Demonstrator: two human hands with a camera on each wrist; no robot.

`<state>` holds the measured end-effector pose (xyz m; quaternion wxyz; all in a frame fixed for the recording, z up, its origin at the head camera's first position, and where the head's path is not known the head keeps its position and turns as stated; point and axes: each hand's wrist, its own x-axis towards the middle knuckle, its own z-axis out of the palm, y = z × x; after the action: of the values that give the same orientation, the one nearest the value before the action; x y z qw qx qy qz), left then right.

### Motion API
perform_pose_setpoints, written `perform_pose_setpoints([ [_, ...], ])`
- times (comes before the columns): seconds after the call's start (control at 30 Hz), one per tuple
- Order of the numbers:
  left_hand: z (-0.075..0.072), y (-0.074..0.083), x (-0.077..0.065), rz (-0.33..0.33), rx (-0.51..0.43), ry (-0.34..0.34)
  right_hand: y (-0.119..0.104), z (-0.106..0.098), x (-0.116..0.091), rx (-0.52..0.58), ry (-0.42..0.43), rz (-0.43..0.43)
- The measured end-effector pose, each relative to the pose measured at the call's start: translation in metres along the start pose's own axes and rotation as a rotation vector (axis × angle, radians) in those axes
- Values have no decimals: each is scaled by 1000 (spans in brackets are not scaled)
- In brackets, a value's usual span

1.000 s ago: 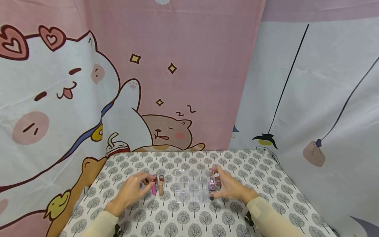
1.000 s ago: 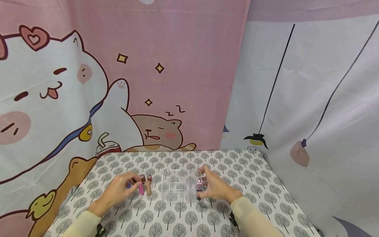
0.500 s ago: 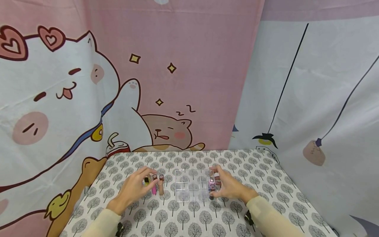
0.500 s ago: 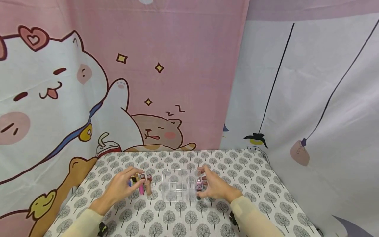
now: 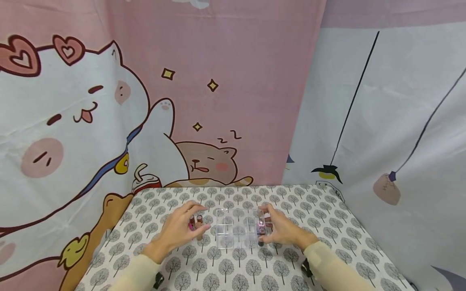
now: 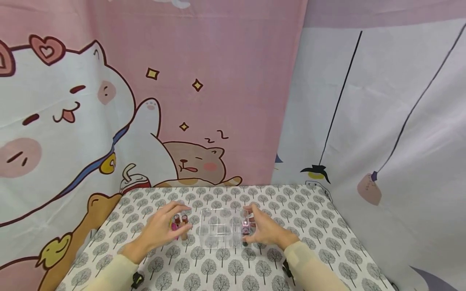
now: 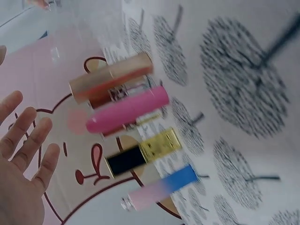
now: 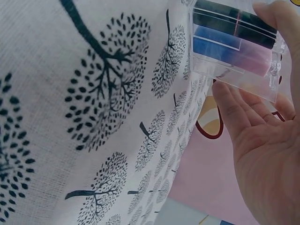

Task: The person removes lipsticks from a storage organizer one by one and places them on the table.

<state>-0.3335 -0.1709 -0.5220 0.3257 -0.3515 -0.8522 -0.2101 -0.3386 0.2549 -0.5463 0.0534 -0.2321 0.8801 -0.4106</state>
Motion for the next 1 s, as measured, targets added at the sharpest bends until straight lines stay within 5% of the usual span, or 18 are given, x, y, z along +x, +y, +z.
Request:
perform_pose_setpoints([
  [0.5, 32, 40, 26, -58, -98, -189, 2, -8, -7, 28, -59, -36],
  [1.0, 60, 69, 50, -56, -208, -300, 5, -10, -1, 16, -64, -29],
])
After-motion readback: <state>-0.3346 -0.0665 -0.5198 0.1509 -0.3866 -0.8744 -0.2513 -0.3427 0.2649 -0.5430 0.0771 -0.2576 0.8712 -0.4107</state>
